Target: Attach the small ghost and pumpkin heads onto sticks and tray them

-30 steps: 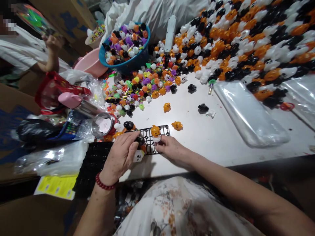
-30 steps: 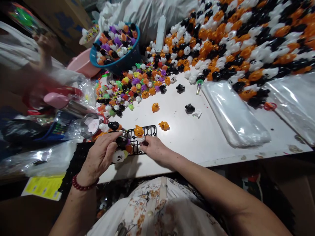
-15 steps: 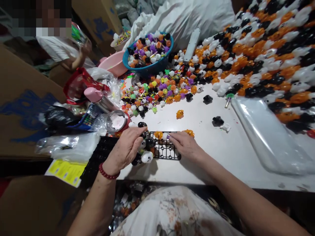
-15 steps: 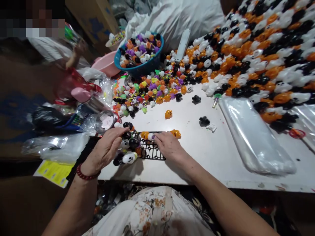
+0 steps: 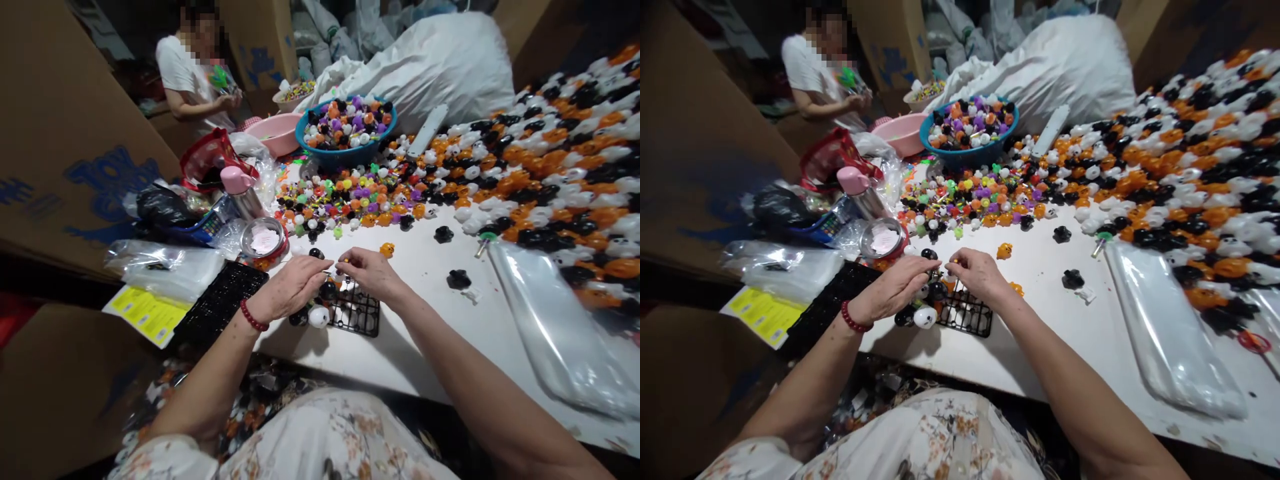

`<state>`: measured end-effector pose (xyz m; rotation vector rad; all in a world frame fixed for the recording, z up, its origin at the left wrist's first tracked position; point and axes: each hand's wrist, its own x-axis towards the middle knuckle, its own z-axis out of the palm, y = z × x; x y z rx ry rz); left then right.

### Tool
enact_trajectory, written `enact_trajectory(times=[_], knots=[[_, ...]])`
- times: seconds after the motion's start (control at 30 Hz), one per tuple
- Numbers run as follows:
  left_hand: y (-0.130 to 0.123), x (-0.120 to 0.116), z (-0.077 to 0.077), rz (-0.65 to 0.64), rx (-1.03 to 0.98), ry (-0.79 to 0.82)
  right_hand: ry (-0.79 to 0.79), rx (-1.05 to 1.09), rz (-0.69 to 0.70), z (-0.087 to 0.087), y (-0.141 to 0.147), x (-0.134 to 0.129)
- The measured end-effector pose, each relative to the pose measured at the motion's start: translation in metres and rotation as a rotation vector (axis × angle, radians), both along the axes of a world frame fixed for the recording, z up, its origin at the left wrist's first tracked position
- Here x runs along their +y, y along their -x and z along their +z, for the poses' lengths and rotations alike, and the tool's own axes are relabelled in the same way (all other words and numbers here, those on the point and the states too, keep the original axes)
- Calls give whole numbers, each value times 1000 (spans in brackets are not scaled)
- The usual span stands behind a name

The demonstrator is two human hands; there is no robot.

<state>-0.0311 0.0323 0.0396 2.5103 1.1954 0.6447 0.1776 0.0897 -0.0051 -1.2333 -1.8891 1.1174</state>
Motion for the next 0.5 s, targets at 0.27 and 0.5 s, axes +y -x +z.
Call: enact_trajectory(times=[0.27, 0.5], knots=[[2, -1, -2, 19, 11, -18, -31, -51, 112, 1, 19, -5], [9, 2, -8, 13, -4, -40, -18, -68, 156, 7, 22, -21]])
